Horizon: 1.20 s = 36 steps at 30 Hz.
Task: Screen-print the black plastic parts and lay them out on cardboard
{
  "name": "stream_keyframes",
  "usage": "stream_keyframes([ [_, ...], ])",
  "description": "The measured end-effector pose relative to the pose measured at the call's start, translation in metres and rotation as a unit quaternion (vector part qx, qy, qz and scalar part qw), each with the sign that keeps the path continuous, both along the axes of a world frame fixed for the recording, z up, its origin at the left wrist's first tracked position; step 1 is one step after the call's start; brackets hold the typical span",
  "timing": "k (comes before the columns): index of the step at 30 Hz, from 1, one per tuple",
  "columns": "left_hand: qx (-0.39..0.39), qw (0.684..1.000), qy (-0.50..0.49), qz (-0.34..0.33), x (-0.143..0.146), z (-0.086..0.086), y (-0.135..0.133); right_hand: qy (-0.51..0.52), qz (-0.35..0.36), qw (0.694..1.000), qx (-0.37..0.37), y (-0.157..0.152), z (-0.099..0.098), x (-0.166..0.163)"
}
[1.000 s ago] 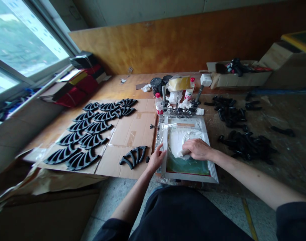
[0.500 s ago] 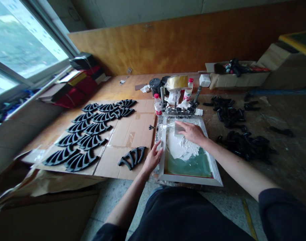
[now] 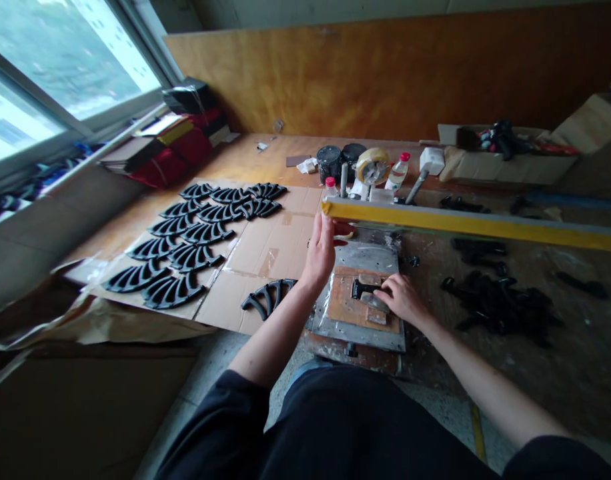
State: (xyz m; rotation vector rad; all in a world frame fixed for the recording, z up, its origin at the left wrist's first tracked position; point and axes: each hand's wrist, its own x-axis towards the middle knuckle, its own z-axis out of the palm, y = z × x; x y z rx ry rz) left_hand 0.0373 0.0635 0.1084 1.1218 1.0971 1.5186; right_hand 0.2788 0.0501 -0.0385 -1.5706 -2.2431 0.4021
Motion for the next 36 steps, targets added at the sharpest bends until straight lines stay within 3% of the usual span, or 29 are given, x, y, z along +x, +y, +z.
stream_keyframes([
  [2, -0.048, 0.999, -0.01, 0.013, 0.007, -0.015, -0.017, -0.075, 0.013, 0.997, -0.034, -0.009, -0.005, -0.019],
  [5, -0.23, 0.968, 0.002, -0.096, 0.016, -0.054, -0.061, -0.092, -0.012, 0.992, -0.091, -0.013, 0.007, -0.038],
  [7, -0.323, 0.935, -0.023, -0.143, 0.019, -0.082, -0.089, -0.055, 0.015, 0.996, -0.062, -0.02, 0.019, -0.06],
  [8, -0.343, 0.929, -0.048, -0.127, 0.017, -0.094, -0.099, -0.035, 0.045, 0.998, -0.033, -0.026, 0.024, -0.076],
  [10, -0.349, 0.933, -0.087, -0.033, 0.002, -0.114, -0.111, -0.005, 0.125, 0.992, 0.013, -0.039, 0.031, -0.116],
  [13, -0.349, 0.929, -0.041, 0.116, -0.057, -0.137, -0.117, 0.026, 0.25, 0.968, 0.003, -0.049, 0.033, -0.182],
  [15, -0.385, 0.906, 0.051, 0.169, -0.111, -0.151, -0.124, 0.02, 0.297, 0.954, -0.034, -0.043, 0.027, -0.219],
  [18, -0.502, 0.818, 0.22, 0.175, -0.181, -0.172, -0.138, -0.07, 0.278, 0.954, -0.09, -0.022, 0.01, -0.261],
  [21, -0.566, 0.749, 0.314, 0.142, -0.215, -0.191, -0.144, -0.165, 0.236, 0.945, -0.155, -0.008, -0.009, -0.288],
  [24, -0.571, 0.718, 0.377, 0.126, -0.226, -0.202, -0.129, -0.174, 0.223, 0.94, -0.192, -0.008, -0.023, -0.303],
  [27, -0.551, 0.707, 0.431, 0.101, -0.241, -0.204, -0.096, -0.141, 0.215, 0.944, -0.206, -0.01, -0.032, -0.311],
  [32, -0.469, 0.721, 0.51, 0.03, -0.276, -0.193, -0.038, -0.074, 0.232, 0.947, -0.211, -0.011, -0.039, -0.315],
  [36, -0.437, 0.704, 0.558, 0.039, -0.277, -0.184, -0.033, -0.107, 0.236, 0.943, -0.209, -0.014, -0.032, -0.312],
])
